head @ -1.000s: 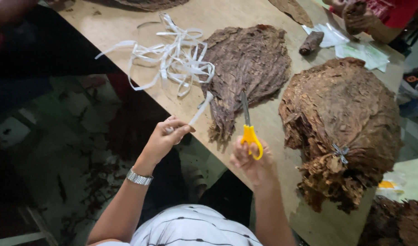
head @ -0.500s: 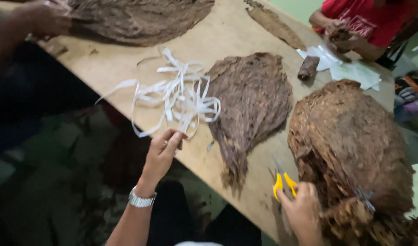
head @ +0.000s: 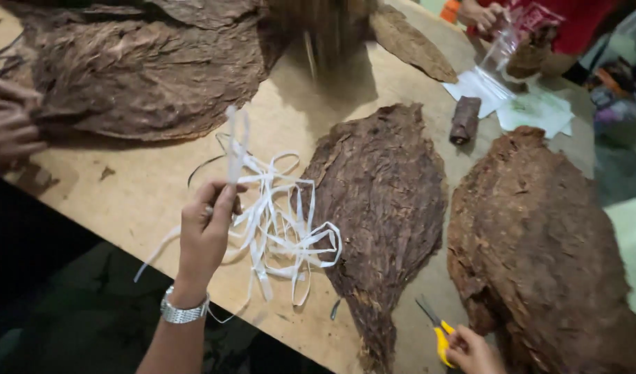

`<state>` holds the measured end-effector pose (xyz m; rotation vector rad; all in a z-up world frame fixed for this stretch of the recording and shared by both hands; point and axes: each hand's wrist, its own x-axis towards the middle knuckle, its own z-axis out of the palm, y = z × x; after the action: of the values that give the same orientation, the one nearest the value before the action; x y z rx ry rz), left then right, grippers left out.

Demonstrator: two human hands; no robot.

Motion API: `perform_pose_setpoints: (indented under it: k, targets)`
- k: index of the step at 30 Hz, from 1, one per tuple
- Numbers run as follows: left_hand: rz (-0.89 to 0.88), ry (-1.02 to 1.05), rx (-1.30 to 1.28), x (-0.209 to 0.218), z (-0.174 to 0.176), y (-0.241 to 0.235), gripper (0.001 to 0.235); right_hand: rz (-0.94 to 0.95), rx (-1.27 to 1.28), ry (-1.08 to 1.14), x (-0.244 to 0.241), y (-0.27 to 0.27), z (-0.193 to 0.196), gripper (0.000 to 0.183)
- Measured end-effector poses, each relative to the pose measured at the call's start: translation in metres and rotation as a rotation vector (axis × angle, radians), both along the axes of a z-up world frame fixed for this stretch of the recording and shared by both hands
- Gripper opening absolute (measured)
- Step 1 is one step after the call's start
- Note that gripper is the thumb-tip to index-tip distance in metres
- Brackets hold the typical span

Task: Cutting plastic strips and using them to tie bundles of dried leaves on a work table.

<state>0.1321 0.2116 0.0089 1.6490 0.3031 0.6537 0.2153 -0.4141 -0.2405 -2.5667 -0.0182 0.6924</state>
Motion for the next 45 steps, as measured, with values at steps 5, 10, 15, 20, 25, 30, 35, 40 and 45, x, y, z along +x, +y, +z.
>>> perform_pose_setpoints:
  k: [5,10,15,20,25,30,35,40,45]
  targets:
    - [0.006,0.123,-0.311,0.029,-0.022,0.005,0.010,-0.240,0.086,0.268,-0.020,0.045,0.075,0.016]
    - [-0.060,0.160,-0.704,0.022,0.004,-0.026,0.009,-0.153,-0.242,0.129,-0.018,0.099,0.150,0.032]
    - [-0.085,0.320,-0.653,0.038,-0.052,-0.037,0.021,-0.174,0.285,-0.295,0.022,0.214,0.228,0.038]
    - [-0.052,0.391,-0.282,0.053,-0.038,-0.029,0.025,-0.388,0.907,-0.088,0.106,0.337,0.250,0.043]
    - [-0.172,0.566,-0.006,0.058,-0.116,-0.074,0.030,-0.491,1.252,0.062,0.269,0.428,0.187,0.051]
    - [-0.386,0.359,0.562,0.044,-0.101,-0.114,0.082,-0.653,0.830,0.208,0.366,0.523,0.188,0.122]
    - [-0.473,0.478,0.675,0.047,-0.092,-0.107,0.083,-0.607,0.422,0.083,0.394,0.561,0.201,0.112]
    - [-0.429,0.348,0.731,0.048,-0.106,-0.104,0.076,-0.665,0.444,0.105,0.438,0.587,0.151,0.152]
    - [-0.469,0.413,0.746,0.046,-0.120,-0.105,0.079,-0.635,0.445,0.190,0.440,0.598,0.153,0.120]
